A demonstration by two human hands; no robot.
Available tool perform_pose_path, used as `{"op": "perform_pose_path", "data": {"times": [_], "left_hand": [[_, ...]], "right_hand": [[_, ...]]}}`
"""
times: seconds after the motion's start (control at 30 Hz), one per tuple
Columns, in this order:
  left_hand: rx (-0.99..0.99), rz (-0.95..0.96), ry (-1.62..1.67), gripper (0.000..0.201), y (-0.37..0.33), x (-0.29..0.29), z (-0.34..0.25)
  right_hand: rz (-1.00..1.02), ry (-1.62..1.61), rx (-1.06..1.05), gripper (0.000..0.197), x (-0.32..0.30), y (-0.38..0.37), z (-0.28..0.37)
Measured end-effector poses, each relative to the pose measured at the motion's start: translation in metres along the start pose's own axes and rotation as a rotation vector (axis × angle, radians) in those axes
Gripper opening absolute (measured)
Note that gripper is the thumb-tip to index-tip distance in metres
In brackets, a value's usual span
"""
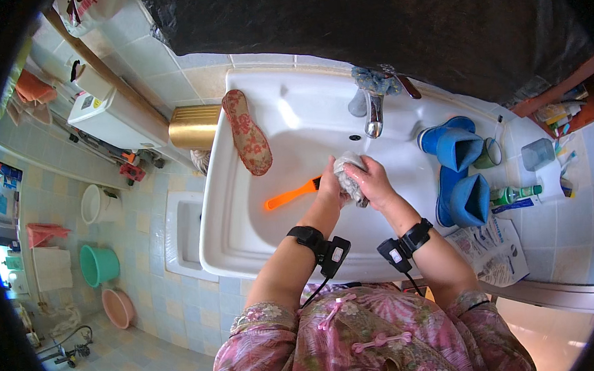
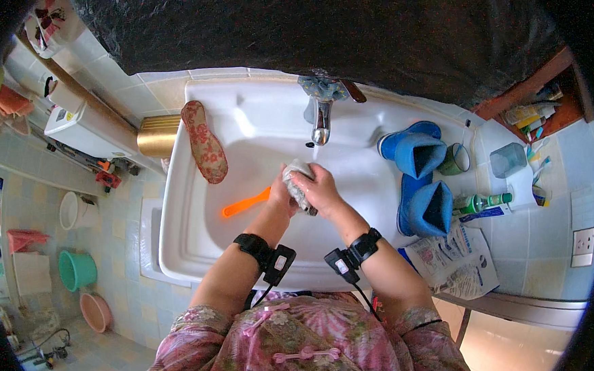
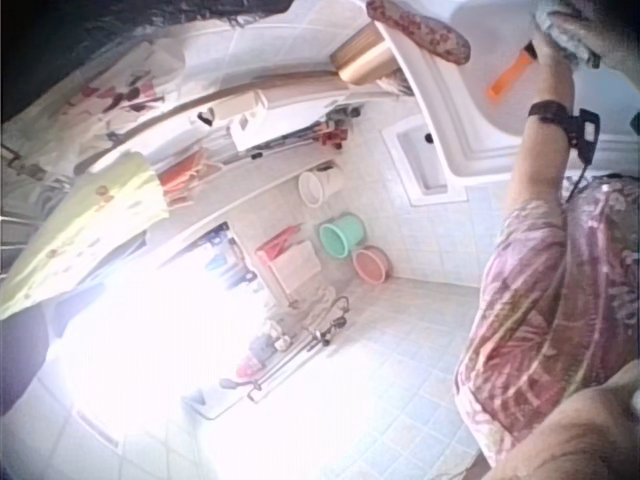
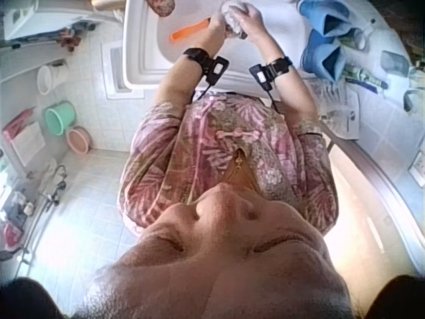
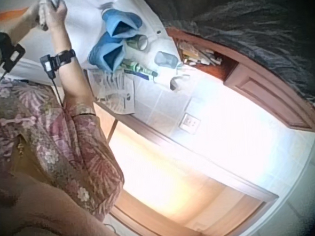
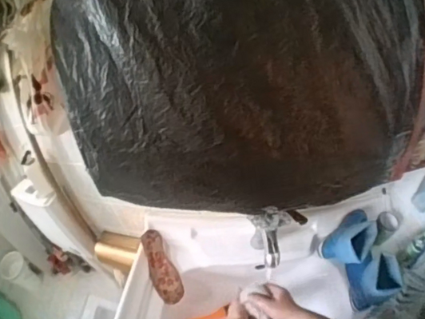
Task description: The person rinses blue rain boots under a faucet, scrubs them with a brush, and wipes the boots and the sink with a cloth.
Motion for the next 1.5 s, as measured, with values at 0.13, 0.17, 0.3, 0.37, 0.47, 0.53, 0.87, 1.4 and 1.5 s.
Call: {"op": "perform_pose_path", "data": {"times": [0.13,0.17,0.3,0.37,0.47,0.53,0.87,1.4,1.5], "left_hand": [[-0.002,0.177,0.210,0.051,0.007,0.017,-0.006],[-0.008,0.015,0.079,0.048,0.005,0.021,-0.002],[0.084,-0.027,-0.140,0.041,-0.011,0.011,0.010],[0.164,-0.042,-0.192,0.036,-0.004,0.002,-0.001],[0.596,-0.307,-1.119,0.045,-0.003,-0.018,-0.010],[0.908,-0.275,-1.220,0.055,0.013,-0.008,-0.014],[0.768,-0.044,-1.280,0.035,-0.008,-0.003,0.012],[0.538,0.194,-0.202,0.037,0.039,0.047,-0.040],[0.418,0.278,0.083,0.040,0.050,0.058,-0.050]], "right_hand": [[-0.060,0.116,-0.076,0.031,-0.004,-0.007,-0.001],[-0.084,0.365,-0.267,0.033,-0.009,-0.010,0.001],[-0.199,0.923,-0.269,0.032,-0.049,-0.020,0.005],[-0.209,0.729,-0.213,0.032,-0.054,-0.023,0.015],[-0.155,0.259,-0.021,0.028,-0.043,-0.018,0.032],[-0.064,-0.108,0.085,0.024,-0.035,-0.009,0.037],[-0.033,-0.833,0.216,0.024,-0.018,0.018,0.075],[0.101,0.607,-0.157,0.076,-0.071,-0.001,0.002],[0.041,0.286,0.162,0.062,-0.077,-0.008,-0.012]]}}
Point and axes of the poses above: each hand's wrist, its own y-axis away from the middle knuckle, its own x-axis out of the palm, z = x × y, the point moved 2 cm from there along -y, towards the middle knuckle, and after that the axes turned 15 degrees about -y, right-handed, at the moved point
